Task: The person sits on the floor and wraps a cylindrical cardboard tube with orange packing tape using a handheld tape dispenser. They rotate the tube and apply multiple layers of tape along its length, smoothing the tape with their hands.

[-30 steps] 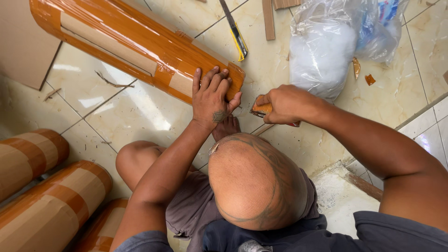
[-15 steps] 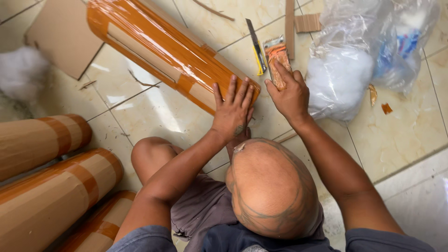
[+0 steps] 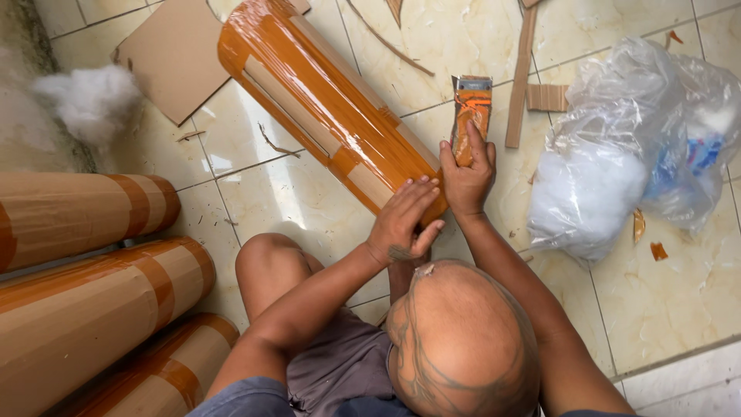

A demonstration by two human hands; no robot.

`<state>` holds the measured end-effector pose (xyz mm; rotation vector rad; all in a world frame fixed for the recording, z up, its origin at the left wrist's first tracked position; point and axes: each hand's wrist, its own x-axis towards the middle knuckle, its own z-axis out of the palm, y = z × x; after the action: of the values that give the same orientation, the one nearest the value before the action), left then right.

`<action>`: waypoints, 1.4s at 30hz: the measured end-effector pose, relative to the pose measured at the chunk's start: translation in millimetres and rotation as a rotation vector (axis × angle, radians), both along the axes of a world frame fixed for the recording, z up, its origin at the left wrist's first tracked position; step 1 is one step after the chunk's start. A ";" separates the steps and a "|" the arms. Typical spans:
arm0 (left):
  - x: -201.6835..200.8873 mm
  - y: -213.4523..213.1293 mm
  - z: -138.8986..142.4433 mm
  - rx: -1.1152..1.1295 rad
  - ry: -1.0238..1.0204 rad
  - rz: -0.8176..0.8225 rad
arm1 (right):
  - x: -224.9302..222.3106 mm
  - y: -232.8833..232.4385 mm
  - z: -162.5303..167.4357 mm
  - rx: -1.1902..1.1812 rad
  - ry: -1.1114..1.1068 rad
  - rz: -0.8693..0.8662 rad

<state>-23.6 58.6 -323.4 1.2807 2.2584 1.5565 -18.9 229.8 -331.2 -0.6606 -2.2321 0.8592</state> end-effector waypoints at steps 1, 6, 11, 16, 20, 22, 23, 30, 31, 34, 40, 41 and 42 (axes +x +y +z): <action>-17.9 -5.2 3.5 0.044 0.037 0.056 | -3.0 -2.1 4.6 -0.016 0.010 0.010; -200.7 -33.1 17.3 -0.223 0.337 0.471 | -12.6 -14.8 29.4 -0.007 0.008 0.057; -323.7 -48.4 15.7 -0.732 0.026 0.691 | -22.7 -21.3 42.0 -0.032 -0.013 0.046; -310.3 -31.5 -8.0 -0.759 0.071 0.707 | -26.7 -20.2 35.9 -0.011 -0.073 0.014; -272.3 -29.7 -14.0 -0.713 0.028 0.743 | -20.7 -21.2 23.6 -0.008 -0.103 0.005; -240.8 -23.3 -17.4 -0.741 -0.008 0.741 | -17.1 -20.0 16.5 -0.008 -0.119 -0.012; -222.0 -20.1 -18.7 -0.720 0.001 0.735 | -15.2 -19.5 13.0 -0.007 -0.127 -0.021; -54.6 30.0 -2.7 -0.632 0.049 0.584 | -8.5 -9.0 -7.1 -0.007 -0.133 -0.060; -27.0 36.2 0.8 -0.639 0.019 0.516 | -7.6 -7.2 -8.8 -0.020 -0.139 -0.068; 33.3 41.2 0.6 -0.629 0.075 0.322 | -6.1 -2.6 -12.6 -0.056 -0.148 -0.093; 57.9 9.5 -24.2 -0.567 0.265 0.144 | -7.3 5.0 -10.9 -0.115 -0.151 -0.091; 55.0 6.4 -27.2 -0.543 0.193 0.211 | -9.0 7.8 -9.2 -0.123 -0.147 -0.085; 50.2 3.9 -30.0 -0.522 0.121 0.278 | -11.2 9.2 -7.9 -0.136 -0.143 -0.077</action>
<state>26.6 62.5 -353.4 0.9668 2.7569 0.8571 -30.1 239.1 -339.0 -0.8915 -2.2714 0.9574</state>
